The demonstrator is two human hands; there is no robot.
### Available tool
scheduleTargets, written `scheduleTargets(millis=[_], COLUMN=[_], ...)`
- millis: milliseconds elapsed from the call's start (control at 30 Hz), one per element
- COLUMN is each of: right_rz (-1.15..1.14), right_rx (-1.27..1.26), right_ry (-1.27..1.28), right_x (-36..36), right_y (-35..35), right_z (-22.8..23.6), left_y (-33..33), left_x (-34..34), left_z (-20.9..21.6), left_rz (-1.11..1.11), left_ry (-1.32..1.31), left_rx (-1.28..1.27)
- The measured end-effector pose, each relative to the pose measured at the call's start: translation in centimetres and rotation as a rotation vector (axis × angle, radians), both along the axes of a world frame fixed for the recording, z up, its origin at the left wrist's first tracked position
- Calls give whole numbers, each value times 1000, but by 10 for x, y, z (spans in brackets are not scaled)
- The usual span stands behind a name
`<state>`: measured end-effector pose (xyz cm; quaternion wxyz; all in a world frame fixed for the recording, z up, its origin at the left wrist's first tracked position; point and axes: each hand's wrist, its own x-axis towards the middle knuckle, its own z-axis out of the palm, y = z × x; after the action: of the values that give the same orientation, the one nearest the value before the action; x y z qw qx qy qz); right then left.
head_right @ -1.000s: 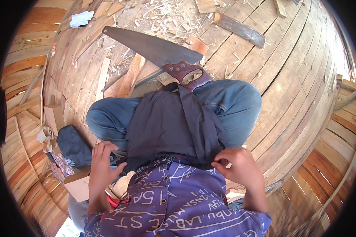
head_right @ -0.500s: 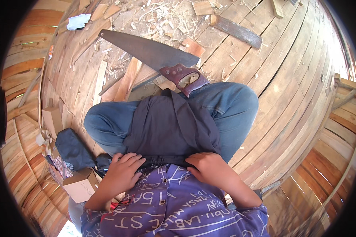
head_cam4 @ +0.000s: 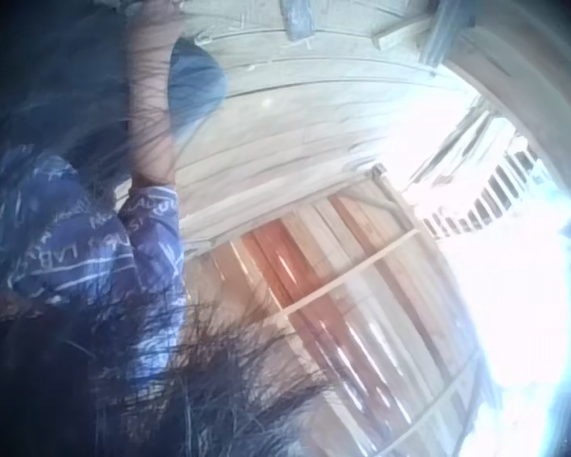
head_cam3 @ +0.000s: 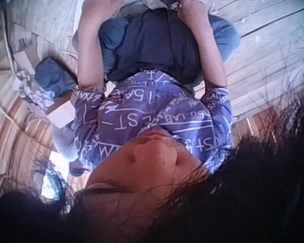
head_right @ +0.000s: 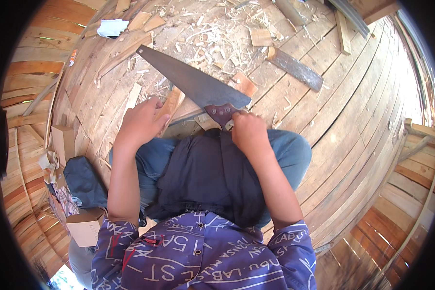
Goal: The person saws a piece of wood held by hand while sitting on a floor.
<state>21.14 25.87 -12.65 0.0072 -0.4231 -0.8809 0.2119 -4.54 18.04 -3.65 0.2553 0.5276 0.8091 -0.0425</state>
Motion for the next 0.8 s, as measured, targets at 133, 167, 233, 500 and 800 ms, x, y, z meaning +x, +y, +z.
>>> scheduleTargets(millis=[133, 167, 233, 500, 800], right_rz=[121, 123, 146, 131, -183], right_rx=[-8, -34, -72, -37, -286], right_ry=[-70, -96, -113, 417, 522], right_x=[-10, -12, -16, -14, -24], right_y=[-18, -18, -13, -4, 10], right_z=[-15, -12, -6, 0, 12], left_y=[10, 7, 18, 32, 37], left_x=[-29, -35, -29, -13, -12], left_z=[-63, -79, -84, -124, -128], left_rz=[199, 219, 158, 64, 49], left_ry=[96, 159, 105, 79, 136], left_rx=[-125, -146, -201, -168, -162])
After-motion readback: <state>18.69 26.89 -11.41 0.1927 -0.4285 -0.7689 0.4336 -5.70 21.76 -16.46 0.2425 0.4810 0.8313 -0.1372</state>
